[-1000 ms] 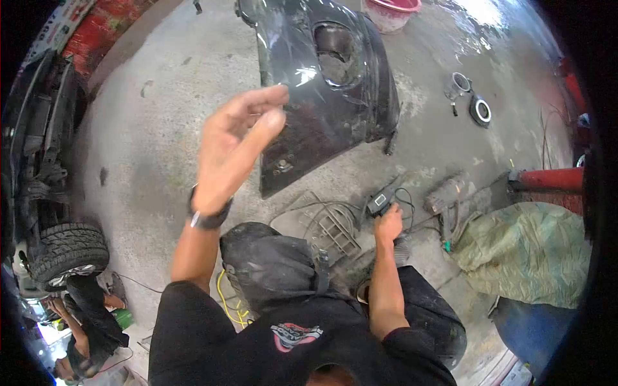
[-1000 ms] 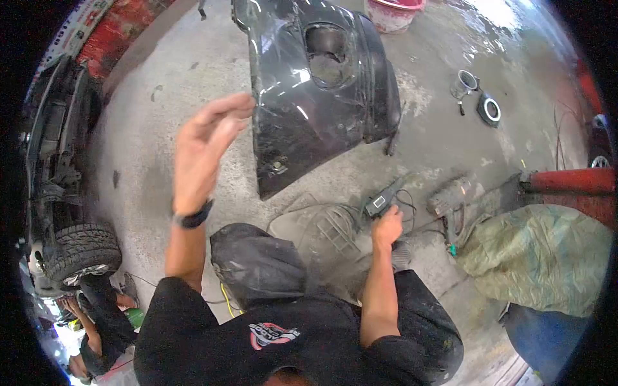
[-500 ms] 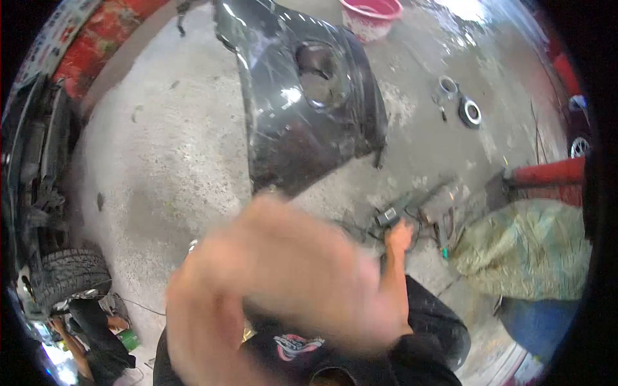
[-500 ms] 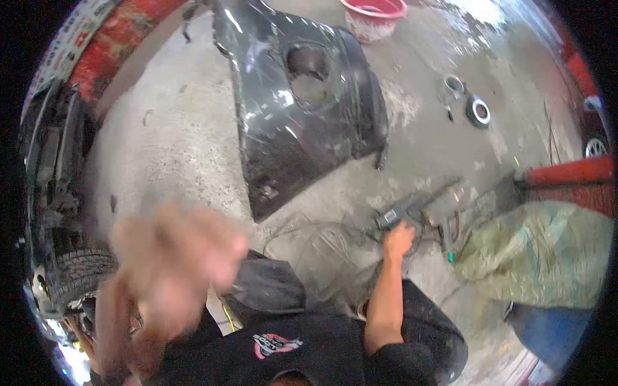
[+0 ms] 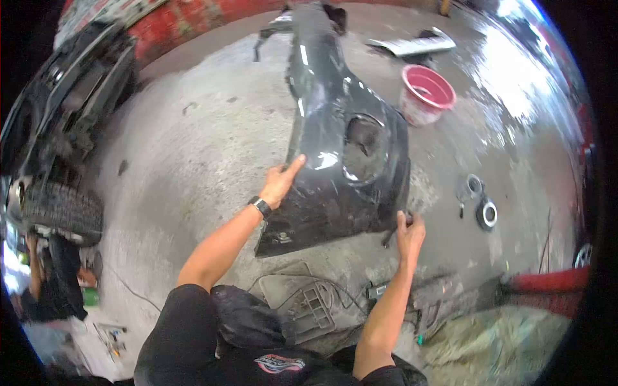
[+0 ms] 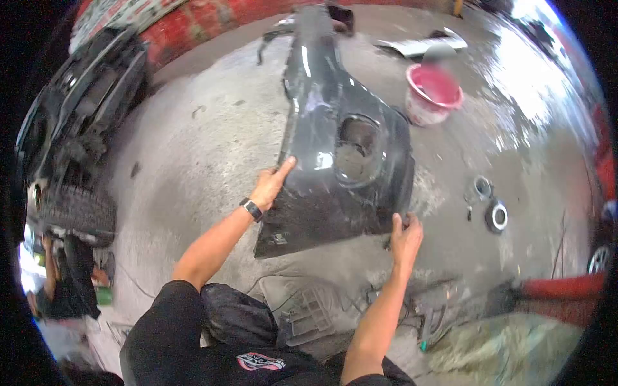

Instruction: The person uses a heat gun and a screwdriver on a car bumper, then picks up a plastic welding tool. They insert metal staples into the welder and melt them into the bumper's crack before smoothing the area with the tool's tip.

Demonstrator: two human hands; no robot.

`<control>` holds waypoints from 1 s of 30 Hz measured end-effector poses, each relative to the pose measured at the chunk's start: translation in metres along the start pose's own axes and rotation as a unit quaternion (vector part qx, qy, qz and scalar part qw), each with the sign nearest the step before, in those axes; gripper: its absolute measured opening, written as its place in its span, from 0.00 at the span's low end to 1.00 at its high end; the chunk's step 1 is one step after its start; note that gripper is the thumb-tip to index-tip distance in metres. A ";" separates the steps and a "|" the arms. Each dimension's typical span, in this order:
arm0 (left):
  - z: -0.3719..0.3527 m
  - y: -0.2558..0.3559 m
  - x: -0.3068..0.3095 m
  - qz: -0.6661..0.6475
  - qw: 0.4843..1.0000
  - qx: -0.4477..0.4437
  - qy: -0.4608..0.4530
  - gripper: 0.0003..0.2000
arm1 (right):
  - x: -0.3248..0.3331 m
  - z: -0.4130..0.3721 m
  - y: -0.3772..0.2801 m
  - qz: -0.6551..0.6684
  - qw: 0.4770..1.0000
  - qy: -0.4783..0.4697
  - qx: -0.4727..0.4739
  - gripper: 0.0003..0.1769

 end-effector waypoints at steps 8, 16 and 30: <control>-0.049 0.074 0.048 -0.076 0.996 0.029 -0.040 0.32 | -0.027 0.056 -0.167 0.021 0.967 -0.009 0.254 0.32; -0.103 0.167 0.086 -0.026 0.996 0.030 -0.075 0.27 | -0.074 0.101 -0.302 0.011 0.958 -0.248 0.145 0.51; -0.130 0.427 0.174 -0.003 0.993 0.089 -0.084 0.25 | 0.040 0.042 -0.530 -0.153 0.940 -0.295 0.077 0.68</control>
Point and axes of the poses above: each hand's wrist, its own z-axis towards the middle knuckle, its own x-axis out of the back of the hand, y = z × x, the point moved 6 cm from there along z, towards the middle knuckle, and after that the axes turned 14 degrees about -x, right-handed, at the moved point
